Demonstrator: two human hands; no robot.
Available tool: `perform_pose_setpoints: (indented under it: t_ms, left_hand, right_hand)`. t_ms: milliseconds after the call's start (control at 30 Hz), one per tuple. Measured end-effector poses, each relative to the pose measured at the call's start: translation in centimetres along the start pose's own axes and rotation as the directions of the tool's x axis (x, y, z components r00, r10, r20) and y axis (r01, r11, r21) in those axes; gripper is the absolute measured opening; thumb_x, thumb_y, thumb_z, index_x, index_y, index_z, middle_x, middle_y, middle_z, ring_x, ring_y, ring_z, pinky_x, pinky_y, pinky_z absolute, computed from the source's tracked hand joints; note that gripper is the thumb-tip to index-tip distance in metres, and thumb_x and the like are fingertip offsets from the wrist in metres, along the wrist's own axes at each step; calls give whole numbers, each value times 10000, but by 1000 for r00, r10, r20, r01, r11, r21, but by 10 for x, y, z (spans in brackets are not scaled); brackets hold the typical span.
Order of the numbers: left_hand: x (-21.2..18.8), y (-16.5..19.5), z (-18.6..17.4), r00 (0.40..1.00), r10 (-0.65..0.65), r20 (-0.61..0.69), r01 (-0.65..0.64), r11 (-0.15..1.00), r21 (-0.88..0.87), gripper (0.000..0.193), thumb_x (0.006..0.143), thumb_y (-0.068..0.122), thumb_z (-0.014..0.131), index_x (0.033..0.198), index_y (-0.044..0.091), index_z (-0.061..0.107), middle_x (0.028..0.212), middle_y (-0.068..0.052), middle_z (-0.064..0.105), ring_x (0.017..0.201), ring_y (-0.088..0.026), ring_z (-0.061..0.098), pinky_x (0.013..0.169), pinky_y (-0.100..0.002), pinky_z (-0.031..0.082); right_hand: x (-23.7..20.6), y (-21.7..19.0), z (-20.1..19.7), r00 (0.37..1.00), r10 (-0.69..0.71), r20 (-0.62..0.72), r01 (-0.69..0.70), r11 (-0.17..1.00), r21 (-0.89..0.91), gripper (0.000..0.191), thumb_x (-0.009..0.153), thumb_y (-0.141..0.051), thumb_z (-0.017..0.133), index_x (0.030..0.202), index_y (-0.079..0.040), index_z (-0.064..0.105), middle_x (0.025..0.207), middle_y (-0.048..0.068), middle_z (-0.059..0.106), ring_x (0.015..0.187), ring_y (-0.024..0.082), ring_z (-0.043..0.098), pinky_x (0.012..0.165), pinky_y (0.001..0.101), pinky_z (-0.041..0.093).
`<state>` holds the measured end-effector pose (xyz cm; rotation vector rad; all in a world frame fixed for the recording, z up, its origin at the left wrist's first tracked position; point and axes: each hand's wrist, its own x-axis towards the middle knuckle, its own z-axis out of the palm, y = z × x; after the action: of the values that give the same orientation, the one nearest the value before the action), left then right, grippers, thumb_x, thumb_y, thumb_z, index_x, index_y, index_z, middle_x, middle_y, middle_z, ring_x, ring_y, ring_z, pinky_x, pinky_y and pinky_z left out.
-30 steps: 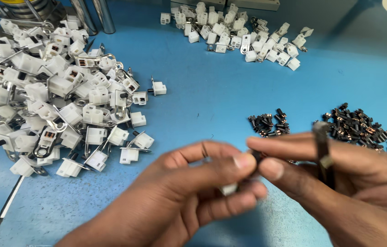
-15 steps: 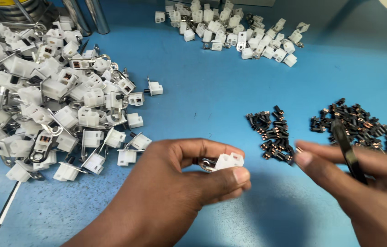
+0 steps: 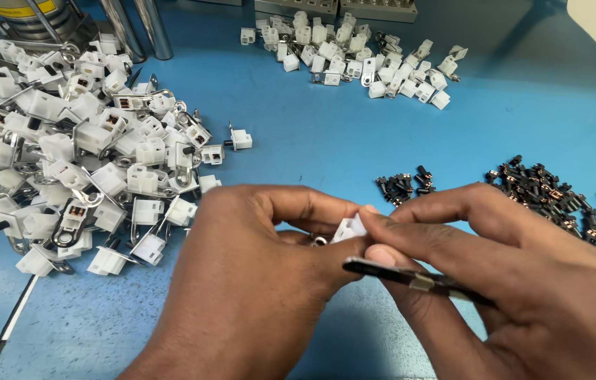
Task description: The person assembles small white plastic electrical components by inserting metal pins and copper contacts using a screwdriver. They repeatedly pick up a component, insert a pin, then insert a contact, and place the finished unit aside on the blue work surface.
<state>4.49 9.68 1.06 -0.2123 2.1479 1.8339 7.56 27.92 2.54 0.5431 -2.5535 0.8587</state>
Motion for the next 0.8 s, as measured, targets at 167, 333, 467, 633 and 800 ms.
perform_pose_setpoints:
  t_ms: [167,333,467,633,800]
  left_hand:
    - [-1,1,-2,999,39,28,-39,999,-5,266,706,266,933,935,144,876,679,-32,738,591,-87,562,510,-280,483]
    - [-2,6,-1,997,29,73,-28,1000,-11,283,668,269,931,918,140,904,650,-18,746,577,-74,592,520,-256,506]
    - [-2,9,-1,992,42,118,-35,998,-61,263,668,248,920,900,125,913,641,-19,748,574,-60,606,528,-247,517]
    - [-1,15,-4,990,87,109,-83,996,-41,231,684,233,927,877,108,908,690,-8,760,594,-65,605,533,-261,549]
    - [4,8,-7,987,109,117,-102,992,-67,218,698,215,926,793,37,844,739,12,816,698,-54,721,641,-244,620]
  right_hand:
    - [11,30,-19,936,332,115,-346,817,462,240,953,-149,607,1181,-124,677,1166,167,693,1080,230,669,817,361,510]
    - [38,39,-32,876,436,205,-403,428,809,196,1021,-109,505,1196,-80,588,1323,271,671,1271,353,636,990,481,492]
    - [44,29,-19,958,253,135,-251,511,822,131,1049,-102,476,1164,-71,531,1382,312,649,1331,390,618,1048,493,497]
    - [47,-5,4,985,169,43,-155,733,663,119,1065,-125,473,1161,-56,486,1240,321,678,1230,376,699,990,484,588]
    - [35,-18,24,987,161,11,-140,818,558,116,1052,-114,474,1107,-12,475,1162,254,704,1153,323,758,970,428,622]
